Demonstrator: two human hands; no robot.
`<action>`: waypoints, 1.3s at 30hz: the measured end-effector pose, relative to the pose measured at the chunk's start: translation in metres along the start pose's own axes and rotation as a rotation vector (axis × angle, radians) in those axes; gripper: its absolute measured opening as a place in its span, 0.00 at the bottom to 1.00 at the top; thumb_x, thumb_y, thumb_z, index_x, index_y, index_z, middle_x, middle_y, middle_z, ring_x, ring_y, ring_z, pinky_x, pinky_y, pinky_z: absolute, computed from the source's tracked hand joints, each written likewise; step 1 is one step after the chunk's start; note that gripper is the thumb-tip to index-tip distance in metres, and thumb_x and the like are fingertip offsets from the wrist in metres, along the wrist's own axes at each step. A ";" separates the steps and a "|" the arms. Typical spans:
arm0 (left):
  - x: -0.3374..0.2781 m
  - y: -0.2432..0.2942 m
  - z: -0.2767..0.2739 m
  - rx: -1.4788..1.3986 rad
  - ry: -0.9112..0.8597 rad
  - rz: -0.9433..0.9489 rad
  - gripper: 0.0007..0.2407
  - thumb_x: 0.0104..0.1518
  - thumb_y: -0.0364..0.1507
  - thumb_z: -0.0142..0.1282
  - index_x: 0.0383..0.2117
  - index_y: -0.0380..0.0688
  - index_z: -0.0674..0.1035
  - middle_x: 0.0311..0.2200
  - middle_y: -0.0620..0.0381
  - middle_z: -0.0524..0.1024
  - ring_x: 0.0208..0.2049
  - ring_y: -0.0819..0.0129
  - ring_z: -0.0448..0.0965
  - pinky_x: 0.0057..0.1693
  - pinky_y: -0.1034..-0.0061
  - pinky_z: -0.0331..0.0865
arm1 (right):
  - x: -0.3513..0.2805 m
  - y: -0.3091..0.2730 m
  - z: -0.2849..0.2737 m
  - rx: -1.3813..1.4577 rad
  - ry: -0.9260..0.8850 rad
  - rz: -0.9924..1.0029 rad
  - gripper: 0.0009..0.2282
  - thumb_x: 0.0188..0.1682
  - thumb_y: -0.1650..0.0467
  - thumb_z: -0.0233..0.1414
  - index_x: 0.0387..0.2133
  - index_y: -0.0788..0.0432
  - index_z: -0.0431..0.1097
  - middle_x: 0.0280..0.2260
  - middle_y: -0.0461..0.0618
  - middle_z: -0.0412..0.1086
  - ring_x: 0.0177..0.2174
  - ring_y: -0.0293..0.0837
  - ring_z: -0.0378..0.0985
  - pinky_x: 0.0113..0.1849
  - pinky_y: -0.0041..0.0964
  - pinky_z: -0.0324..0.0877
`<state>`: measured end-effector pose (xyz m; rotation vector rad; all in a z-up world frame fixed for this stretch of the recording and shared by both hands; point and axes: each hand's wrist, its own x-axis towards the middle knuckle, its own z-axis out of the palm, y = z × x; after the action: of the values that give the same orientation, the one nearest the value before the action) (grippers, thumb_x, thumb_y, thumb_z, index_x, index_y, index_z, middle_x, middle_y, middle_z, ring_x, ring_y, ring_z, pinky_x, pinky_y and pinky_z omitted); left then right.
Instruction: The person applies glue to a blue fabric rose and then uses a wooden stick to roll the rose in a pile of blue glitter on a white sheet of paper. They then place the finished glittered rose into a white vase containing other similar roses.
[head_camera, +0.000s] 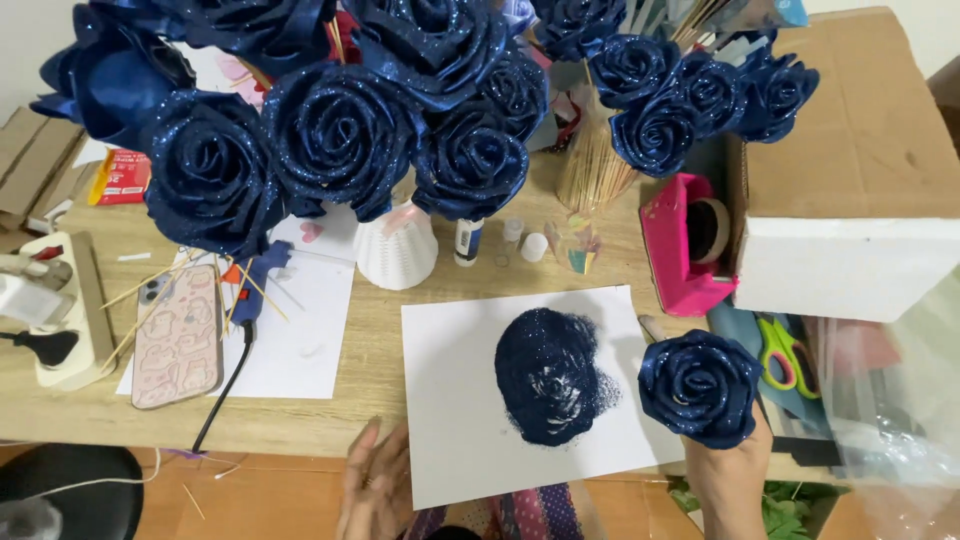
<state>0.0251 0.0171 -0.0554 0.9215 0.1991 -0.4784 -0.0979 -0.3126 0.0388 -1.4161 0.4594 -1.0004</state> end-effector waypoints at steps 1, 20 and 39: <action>0.001 0.000 -0.009 0.026 -0.082 0.058 0.28 0.52 0.28 0.48 0.65 0.54 0.64 0.67 0.35 0.64 0.69 0.41 0.63 0.70 0.49 0.51 | -0.001 -0.001 0.003 0.012 -0.006 0.001 0.22 0.44 0.73 0.55 0.54 0.68 0.65 0.51 0.59 0.69 0.50 0.52 0.72 0.55 0.48 0.69; -0.017 0.034 0.140 0.897 -0.477 0.537 0.13 0.62 0.29 0.49 0.51 0.50 0.79 0.56 0.56 0.74 0.59 0.64 0.70 0.63 0.64 0.63 | 0.010 -0.036 0.088 0.295 -0.244 -0.016 0.09 0.43 0.82 0.56 0.37 0.67 0.73 0.34 0.56 0.76 0.37 0.52 0.81 0.53 0.60 0.76; 0.008 0.036 0.194 1.111 -0.401 1.133 0.05 0.64 0.30 0.52 0.35 0.47 0.81 0.32 0.57 0.79 0.39 0.59 0.76 0.54 0.61 0.63 | 0.008 -0.062 0.110 0.419 -0.267 0.107 0.08 0.46 0.79 0.54 0.39 0.69 0.70 0.31 0.58 0.73 0.36 0.51 0.78 0.50 0.63 0.77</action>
<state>0.0418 -0.1226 0.0829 1.7752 -1.0250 0.3737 -0.0256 -0.2450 0.1169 -1.1116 0.1152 -0.7533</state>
